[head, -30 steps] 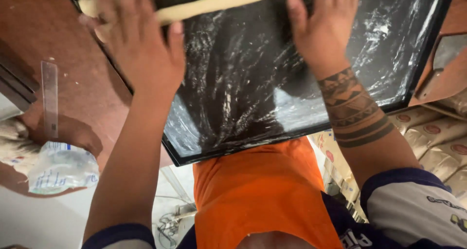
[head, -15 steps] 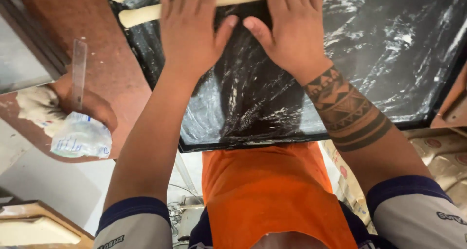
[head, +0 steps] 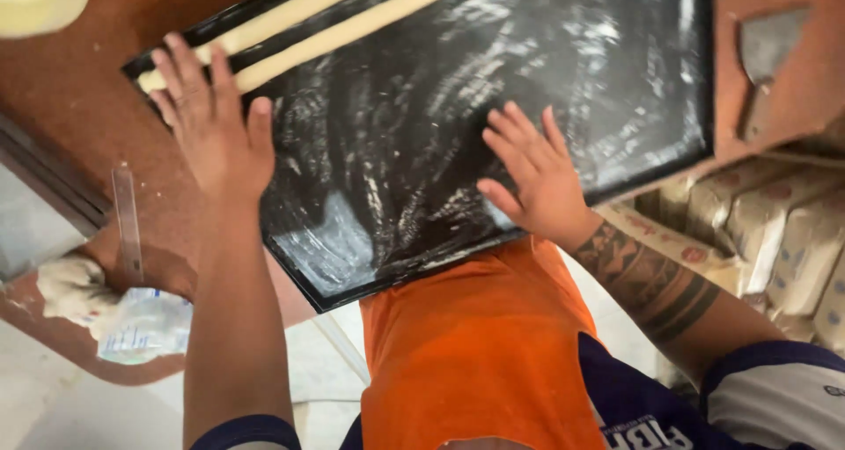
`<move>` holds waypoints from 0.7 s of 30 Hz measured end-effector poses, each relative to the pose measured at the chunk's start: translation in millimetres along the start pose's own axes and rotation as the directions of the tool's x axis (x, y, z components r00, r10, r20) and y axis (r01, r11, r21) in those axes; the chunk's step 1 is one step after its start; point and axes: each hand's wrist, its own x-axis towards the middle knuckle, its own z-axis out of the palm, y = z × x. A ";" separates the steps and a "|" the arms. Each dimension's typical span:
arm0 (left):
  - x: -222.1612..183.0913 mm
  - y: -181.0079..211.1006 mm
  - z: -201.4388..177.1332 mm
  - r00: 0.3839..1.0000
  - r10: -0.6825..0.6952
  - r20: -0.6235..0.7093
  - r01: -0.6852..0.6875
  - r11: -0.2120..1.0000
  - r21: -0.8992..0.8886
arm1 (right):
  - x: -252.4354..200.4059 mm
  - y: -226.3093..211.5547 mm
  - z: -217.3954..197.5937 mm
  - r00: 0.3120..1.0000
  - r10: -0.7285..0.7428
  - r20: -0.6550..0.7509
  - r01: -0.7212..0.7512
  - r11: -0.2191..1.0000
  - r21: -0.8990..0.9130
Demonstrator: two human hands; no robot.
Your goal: Cleaning a baking tray with a scraper, greasing it, and arranging long strips of dough on it for baking.
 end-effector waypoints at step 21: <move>-200.6 109.2 4.3 0.962 0.029 -0.271 -0.057 0.994 -0.097 | -225.7 11.2 -5.4 0.854 0.518 -0.038 -0.512 0.852 0.113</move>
